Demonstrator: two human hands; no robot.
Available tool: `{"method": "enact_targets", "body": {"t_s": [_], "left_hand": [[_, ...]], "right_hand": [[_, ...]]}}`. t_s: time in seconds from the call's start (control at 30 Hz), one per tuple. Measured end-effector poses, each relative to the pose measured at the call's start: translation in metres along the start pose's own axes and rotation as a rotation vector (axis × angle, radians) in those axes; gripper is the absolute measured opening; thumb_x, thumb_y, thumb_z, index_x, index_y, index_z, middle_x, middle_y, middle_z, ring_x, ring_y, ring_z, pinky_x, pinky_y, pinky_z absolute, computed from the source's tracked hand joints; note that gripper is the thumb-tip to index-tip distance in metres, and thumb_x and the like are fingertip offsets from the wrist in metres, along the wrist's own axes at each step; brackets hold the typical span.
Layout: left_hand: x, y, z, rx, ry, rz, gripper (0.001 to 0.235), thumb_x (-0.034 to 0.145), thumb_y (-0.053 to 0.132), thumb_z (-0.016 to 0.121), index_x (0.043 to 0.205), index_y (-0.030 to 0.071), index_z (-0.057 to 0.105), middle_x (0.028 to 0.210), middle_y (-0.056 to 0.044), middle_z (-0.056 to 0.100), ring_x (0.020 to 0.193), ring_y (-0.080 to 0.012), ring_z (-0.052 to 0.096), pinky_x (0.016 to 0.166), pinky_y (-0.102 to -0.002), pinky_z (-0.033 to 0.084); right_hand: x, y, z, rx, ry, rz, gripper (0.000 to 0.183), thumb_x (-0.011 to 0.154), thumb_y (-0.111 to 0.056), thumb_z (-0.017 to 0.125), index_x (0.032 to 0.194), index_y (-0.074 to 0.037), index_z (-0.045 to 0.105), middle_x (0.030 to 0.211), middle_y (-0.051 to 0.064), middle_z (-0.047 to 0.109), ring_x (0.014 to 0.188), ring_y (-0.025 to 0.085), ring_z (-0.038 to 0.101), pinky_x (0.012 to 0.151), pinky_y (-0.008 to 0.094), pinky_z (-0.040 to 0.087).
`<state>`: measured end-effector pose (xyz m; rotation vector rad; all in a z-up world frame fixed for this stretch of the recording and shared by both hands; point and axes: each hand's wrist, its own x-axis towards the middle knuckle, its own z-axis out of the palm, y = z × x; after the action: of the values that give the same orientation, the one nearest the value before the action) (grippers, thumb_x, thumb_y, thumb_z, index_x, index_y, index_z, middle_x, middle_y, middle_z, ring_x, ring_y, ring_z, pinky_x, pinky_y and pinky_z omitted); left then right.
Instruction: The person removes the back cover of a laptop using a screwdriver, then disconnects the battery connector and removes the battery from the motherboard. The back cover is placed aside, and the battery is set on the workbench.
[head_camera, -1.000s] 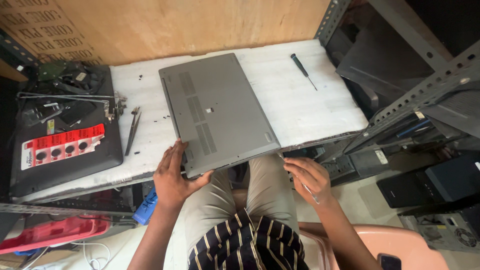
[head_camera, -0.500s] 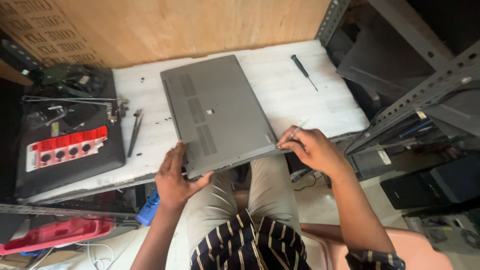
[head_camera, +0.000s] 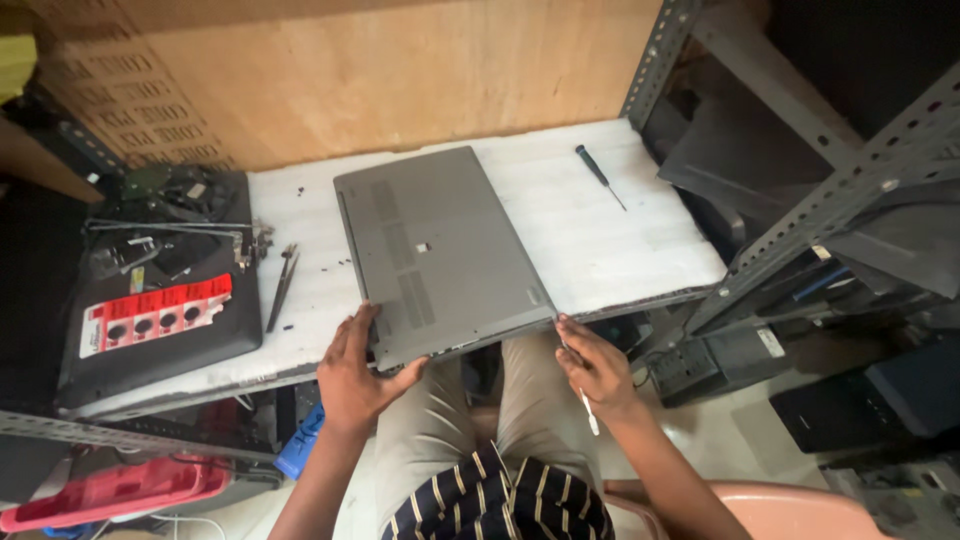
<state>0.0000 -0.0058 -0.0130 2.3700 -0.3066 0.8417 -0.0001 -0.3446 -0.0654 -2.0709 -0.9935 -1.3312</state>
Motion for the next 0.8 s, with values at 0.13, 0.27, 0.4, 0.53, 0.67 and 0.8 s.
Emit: {"method": "enact_targets", "body": {"t_s": [0.13,0.27,0.4,0.53,0.67,0.8], "left_hand": [[0.0,0.001,0.001,0.021,0.021,0.022,0.093,0.062,0.045,0.091,0.136,0.001,0.057,0.122,-0.018,0.071,0.116,-0.0424,0.066,0.096,-0.049,0.055],[0.001,-0.001,0.0,0.039,0.005,0.062,0.094,0.065,0.045,0.09,0.138,0.0,0.054,0.123,-0.018,0.071,0.115,-0.0438,0.066,0.098,-0.049,0.055],[0.001,-0.003,-0.001,0.062,-0.022,0.071,0.096,0.064,0.047,0.089,0.139,0.0,0.053,0.124,-0.018,0.071,0.115,-0.0447,0.067,0.098,-0.048,0.055],[0.003,-0.006,-0.001,0.109,-0.04,0.08,0.099,0.063,0.05,0.09,0.14,0.0,0.052,0.123,-0.018,0.071,0.115,-0.0461,0.066,0.094,-0.049,0.056],[0.004,-0.009,-0.004,0.098,-0.042,0.13,0.099,0.067,0.05,0.088,0.142,-0.001,0.049,0.125,-0.017,0.07,0.113,-0.0442,0.068,0.099,-0.05,0.056],[0.006,-0.009,-0.009,0.161,-0.081,0.13,0.101,0.065,0.051,0.088,0.141,-0.003,0.049,0.125,-0.017,0.071,0.115,-0.0476,0.066,0.092,-0.049,0.056]], "right_hand": [[-0.004,0.003,0.016,-0.036,0.048,0.005,0.018,0.092,0.01,0.067,0.105,-0.001,0.062,0.112,0.018,0.068,0.115,0.039,0.07,0.091,0.043,0.064],[-0.012,0.001,0.032,0.144,0.216,0.254,0.019,0.095,0.014,0.059,0.109,0.0,0.06,0.117,0.021,0.069,0.115,0.035,0.072,0.091,0.039,0.063],[-0.017,0.011,0.024,0.572,0.271,0.652,0.008,0.104,0.009,0.051,0.109,0.002,0.051,0.122,0.024,0.068,0.114,0.031,0.074,0.095,0.036,0.063],[-0.01,0.028,0.02,0.748,0.352,0.947,0.013,0.102,0.007,0.056,0.107,-0.001,0.046,0.112,0.025,0.072,0.102,0.029,0.075,0.087,0.036,0.063],[-0.001,0.034,0.017,0.93,0.318,1.072,0.018,0.1,0.006,0.058,0.105,-0.004,0.043,0.109,0.026,0.072,0.1,0.029,0.075,0.089,0.039,0.063],[0.006,0.038,0.011,1.024,0.256,1.111,0.019,0.099,0.004,0.059,0.104,-0.006,0.043,0.107,0.027,0.072,0.1,0.03,0.075,0.091,0.042,0.062]]}}
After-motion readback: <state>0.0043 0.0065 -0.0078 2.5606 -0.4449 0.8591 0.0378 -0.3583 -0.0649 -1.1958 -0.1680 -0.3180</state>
